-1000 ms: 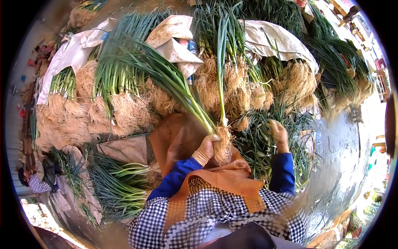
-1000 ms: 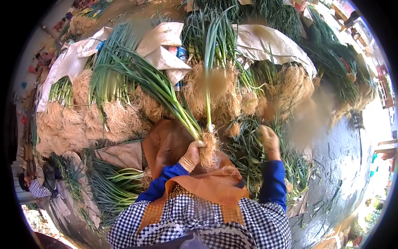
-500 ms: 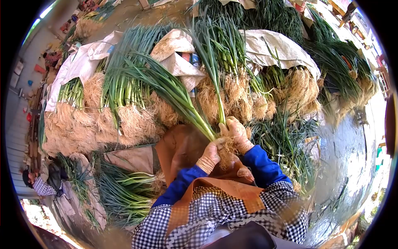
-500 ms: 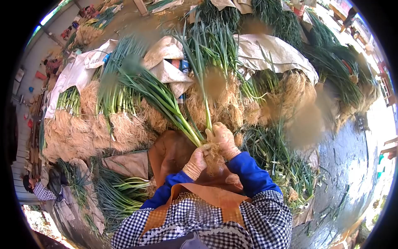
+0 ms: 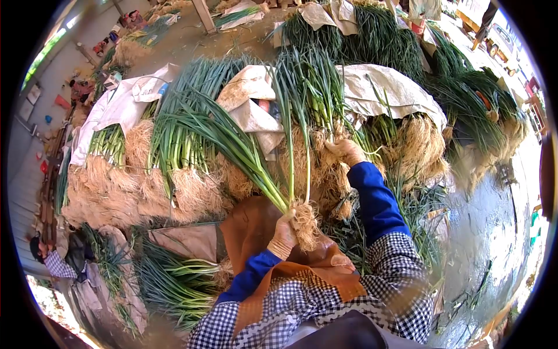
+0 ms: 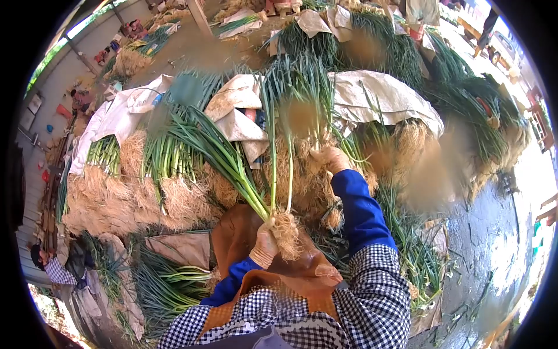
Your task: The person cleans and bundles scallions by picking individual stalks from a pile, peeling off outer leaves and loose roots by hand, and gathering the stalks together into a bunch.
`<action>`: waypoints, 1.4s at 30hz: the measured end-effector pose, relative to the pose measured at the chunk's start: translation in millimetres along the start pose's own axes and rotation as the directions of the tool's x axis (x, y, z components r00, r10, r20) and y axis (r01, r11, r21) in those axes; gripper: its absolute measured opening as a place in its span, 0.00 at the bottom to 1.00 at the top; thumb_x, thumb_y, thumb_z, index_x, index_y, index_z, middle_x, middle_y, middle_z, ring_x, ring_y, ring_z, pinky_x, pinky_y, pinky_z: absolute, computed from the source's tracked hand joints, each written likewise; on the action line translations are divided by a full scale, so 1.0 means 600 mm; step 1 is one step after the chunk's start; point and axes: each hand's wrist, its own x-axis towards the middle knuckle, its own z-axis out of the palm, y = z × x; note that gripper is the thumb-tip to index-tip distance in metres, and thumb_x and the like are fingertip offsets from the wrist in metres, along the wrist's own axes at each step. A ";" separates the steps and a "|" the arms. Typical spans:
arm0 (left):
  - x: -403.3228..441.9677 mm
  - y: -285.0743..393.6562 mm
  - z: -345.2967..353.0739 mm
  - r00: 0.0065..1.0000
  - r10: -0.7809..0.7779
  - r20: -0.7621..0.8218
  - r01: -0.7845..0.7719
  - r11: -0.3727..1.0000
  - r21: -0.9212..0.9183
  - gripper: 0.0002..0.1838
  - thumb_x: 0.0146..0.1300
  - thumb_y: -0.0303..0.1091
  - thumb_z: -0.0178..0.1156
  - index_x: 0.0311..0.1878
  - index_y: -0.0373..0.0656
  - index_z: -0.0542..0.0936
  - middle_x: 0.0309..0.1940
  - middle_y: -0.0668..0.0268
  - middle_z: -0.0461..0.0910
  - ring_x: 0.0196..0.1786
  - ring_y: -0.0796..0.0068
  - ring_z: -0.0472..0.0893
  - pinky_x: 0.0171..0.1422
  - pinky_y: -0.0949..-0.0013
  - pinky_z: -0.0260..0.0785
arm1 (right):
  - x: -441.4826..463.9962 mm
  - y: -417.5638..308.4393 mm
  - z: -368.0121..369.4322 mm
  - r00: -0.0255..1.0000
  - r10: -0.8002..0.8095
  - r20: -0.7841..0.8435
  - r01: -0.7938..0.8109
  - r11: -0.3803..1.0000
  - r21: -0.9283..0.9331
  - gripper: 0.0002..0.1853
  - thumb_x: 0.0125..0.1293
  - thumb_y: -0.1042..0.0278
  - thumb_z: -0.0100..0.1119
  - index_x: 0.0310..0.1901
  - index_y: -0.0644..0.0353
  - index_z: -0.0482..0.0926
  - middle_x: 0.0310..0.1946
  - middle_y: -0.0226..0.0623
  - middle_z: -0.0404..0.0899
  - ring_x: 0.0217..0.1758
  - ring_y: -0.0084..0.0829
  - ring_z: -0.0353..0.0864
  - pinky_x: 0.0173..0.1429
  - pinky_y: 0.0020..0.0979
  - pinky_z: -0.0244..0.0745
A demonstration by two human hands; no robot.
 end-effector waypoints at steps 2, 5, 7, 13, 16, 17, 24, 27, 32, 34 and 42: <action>0.008 0.006 0.013 0.982 -0.111 0.154 0.135 0.978 -0.158 0.27 0.56 0.33 0.55 0.59 0.33 0.66 0.34 0.62 0.75 0.36 0.69 0.75 0.46 0.60 0.72 | 0.003 0.027 0.021 0.989 -0.011 0.148 -0.051 0.909 0.413 0.25 0.63 0.44 0.51 0.41 0.62 0.81 0.34 0.41 0.81 0.37 0.34 0.78 0.47 0.34 0.71; 0.001 0.024 0.028 0.922 -0.097 0.375 0.184 0.962 -0.203 0.20 0.58 0.36 0.56 0.52 0.37 0.71 0.31 0.65 0.71 0.35 0.69 0.74 0.51 0.58 0.69 | -0.131 -0.020 -0.106 0.999 -0.034 -0.012 0.031 0.651 0.759 0.18 0.65 0.52 0.52 0.41 0.60 0.79 0.32 0.32 0.79 0.32 0.23 0.77 0.41 0.26 0.72; -0.014 0.036 0.022 0.918 -0.025 0.395 0.114 0.972 -0.203 0.08 0.59 0.35 0.54 0.41 0.46 0.70 0.30 0.67 0.70 0.39 0.69 0.73 0.56 0.55 0.64 | -0.202 0.025 -0.106 0.995 -0.095 0.029 0.005 0.339 0.941 0.18 0.66 0.56 0.52 0.45 0.63 0.79 0.37 0.31 0.79 0.35 0.21 0.75 0.40 0.22 0.69; -0.002 -0.055 0.022 0.967 -0.147 0.209 0.183 0.969 -0.166 0.09 0.57 0.27 0.55 0.42 0.43 0.75 0.52 0.56 0.72 0.56 0.59 0.72 0.59 0.52 0.68 | -0.350 0.040 -0.008 0.950 0.007 0.312 -0.280 0.460 0.842 0.19 0.65 0.56 0.54 0.41 0.68 0.78 0.34 0.26 0.76 0.35 0.16 0.69 0.41 0.20 0.66; 0.014 -0.113 -0.010 0.955 -0.297 0.013 0.297 0.953 -0.067 0.10 0.59 0.26 0.54 0.45 0.44 0.73 0.38 0.64 0.77 0.43 0.68 0.78 0.53 0.61 0.72 | -0.338 0.058 0.022 0.858 -0.132 0.497 -0.132 0.878 0.460 0.24 0.65 0.48 0.51 0.38 0.67 0.79 0.32 0.32 0.79 0.32 0.22 0.74 0.41 0.28 0.71; 0.012 -0.113 -0.004 0.955 -0.295 -0.020 0.293 0.954 -0.057 0.11 0.60 0.26 0.54 0.46 0.43 0.73 0.39 0.63 0.77 0.43 0.67 0.78 0.53 0.60 0.72 | -0.319 0.046 0.002 0.893 -0.007 0.450 -0.150 0.938 0.312 0.26 0.64 0.44 0.51 0.36 0.65 0.79 0.32 0.35 0.80 0.32 0.27 0.77 0.41 0.32 0.72; 0.019 -0.132 -0.012 0.960 -0.235 -0.150 0.252 0.962 0.107 0.13 0.60 0.28 0.54 0.49 0.39 0.74 0.42 0.60 0.79 0.45 0.62 0.79 0.52 0.58 0.72 | -0.162 -0.066 0.013 0.986 -0.074 0.151 0.140 0.859 -0.492 0.26 0.63 0.39 0.44 0.35 0.56 0.79 0.28 0.36 0.81 0.36 0.34 0.82 0.40 0.38 0.74; 0.020 -0.137 -0.032 0.965 -0.185 -0.188 0.198 0.979 0.055 0.13 0.61 0.28 0.54 0.48 0.40 0.75 0.40 0.60 0.79 0.44 0.63 0.79 0.51 0.59 0.73 | -0.198 -0.042 0.045 0.938 -0.333 0.095 0.312 0.691 -0.653 0.16 0.69 0.55 0.42 0.29 0.50 0.77 0.16 0.25 0.75 0.18 0.23 0.76 0.24 0.28 0.73; 0.025 -0.130 -0.030 0.978 -0.157 -0.138 0.155 0.988 -0.027 0.11 0.59 0.29 0.55 0.45 0.40 0.77 0.36 0.63 0.80 0.37 0.68 0.80 0.40 0.63 0.76 | -0.412 0.013 -0.013 0.864 -0.466 0.191 0.372 0.847 0.381 0.12 0.65 0.60 0.52 0.37 0.62 0.79 0.13 0.28 0.70 0.14 0.20 0.66 0.20 0.24 0.63; 0.007 -0.109 0.001 0.952 -0.186 -0.244 0.179 0.983 -0.048 0.10 0.58 0.28 0.55 0.43 0.39 0.77 0.37 0.62 0.80 0.39 0.67 0.80 0.47 0.63 0.75 | -0.464 0.113 -0.050 0.877 0.175 0.448 -0.473 0.479 0.740 0.16 0.65 0.61 0.53 0.26 0.66 0.76 0.19 0.21 0.71 0.21 0.16 0.67 0.25 0.23 0.64; -0.005 -0.087 -0.005 0.993 -0.121 -0.002 0.121 0.992 -0.042 0.21 0.55 0.26 0.51 0.54 0.33 0.71 0.43 0.57 0.78 0.44 0.65 0.79 0.52 0.63 0.73 | -0.332 0.106 0.007 0.967 0.240 0.081 -0.253 0.885 0.391 0.20 0.65 0.48 0.50 0.37 0.59 0.78 0.24 0.35 0.79 0.27 0.28 0.78 0.35 0.30 0.73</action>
